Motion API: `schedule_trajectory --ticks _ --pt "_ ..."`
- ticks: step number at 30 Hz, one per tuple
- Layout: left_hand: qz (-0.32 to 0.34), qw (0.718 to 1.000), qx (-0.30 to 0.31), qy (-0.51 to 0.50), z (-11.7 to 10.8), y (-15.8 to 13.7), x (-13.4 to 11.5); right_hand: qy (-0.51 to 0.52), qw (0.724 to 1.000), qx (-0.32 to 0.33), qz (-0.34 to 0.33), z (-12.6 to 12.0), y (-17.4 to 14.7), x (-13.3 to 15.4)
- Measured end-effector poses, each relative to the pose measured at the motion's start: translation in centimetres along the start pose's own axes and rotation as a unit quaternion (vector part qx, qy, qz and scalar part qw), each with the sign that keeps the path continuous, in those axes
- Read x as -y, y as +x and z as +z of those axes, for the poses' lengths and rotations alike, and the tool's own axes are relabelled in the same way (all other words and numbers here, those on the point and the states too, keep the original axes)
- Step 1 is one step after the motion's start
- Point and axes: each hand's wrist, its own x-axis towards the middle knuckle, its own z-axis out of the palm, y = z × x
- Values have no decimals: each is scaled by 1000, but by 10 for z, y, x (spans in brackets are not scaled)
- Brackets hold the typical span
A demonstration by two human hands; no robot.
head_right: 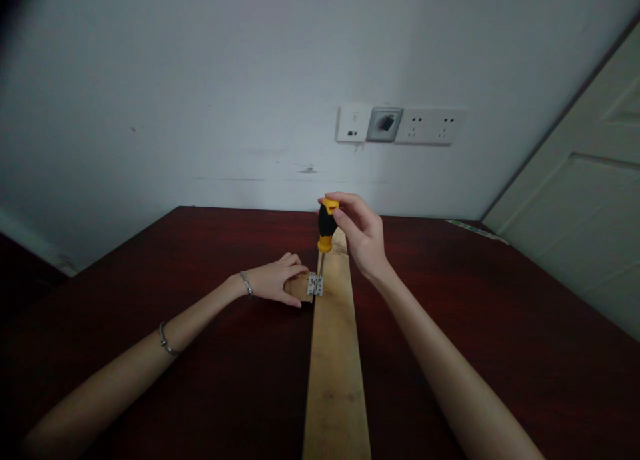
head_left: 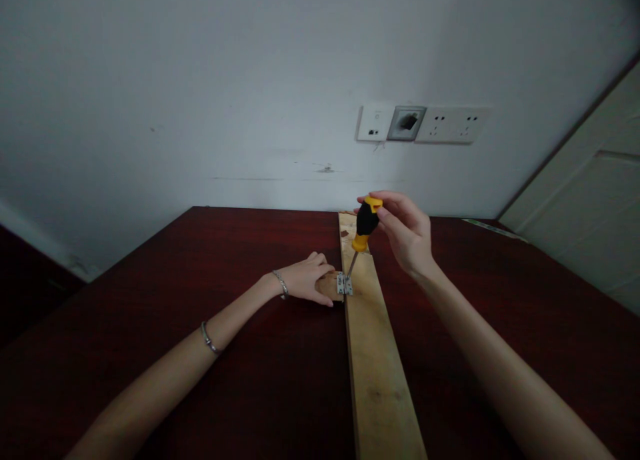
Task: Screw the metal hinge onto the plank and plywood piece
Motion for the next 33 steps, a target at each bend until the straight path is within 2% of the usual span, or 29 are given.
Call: schedule_trajectory --ticks 12,19,26,33 --pt "6 1000 1 1 -1 0 0 -97 993 -36 -55 3 1 2" --pt "10 1000 -7 -5 0 -1 0 -114 992 -32 -54 4 4 3" --pt "8 1000 0 1 -1 -1 -1 -95 994 -27 -50 5 2 5" --pt "2 1000 4 4 -1 0 -1 -29 1000 2 -10 -1 0 -2"
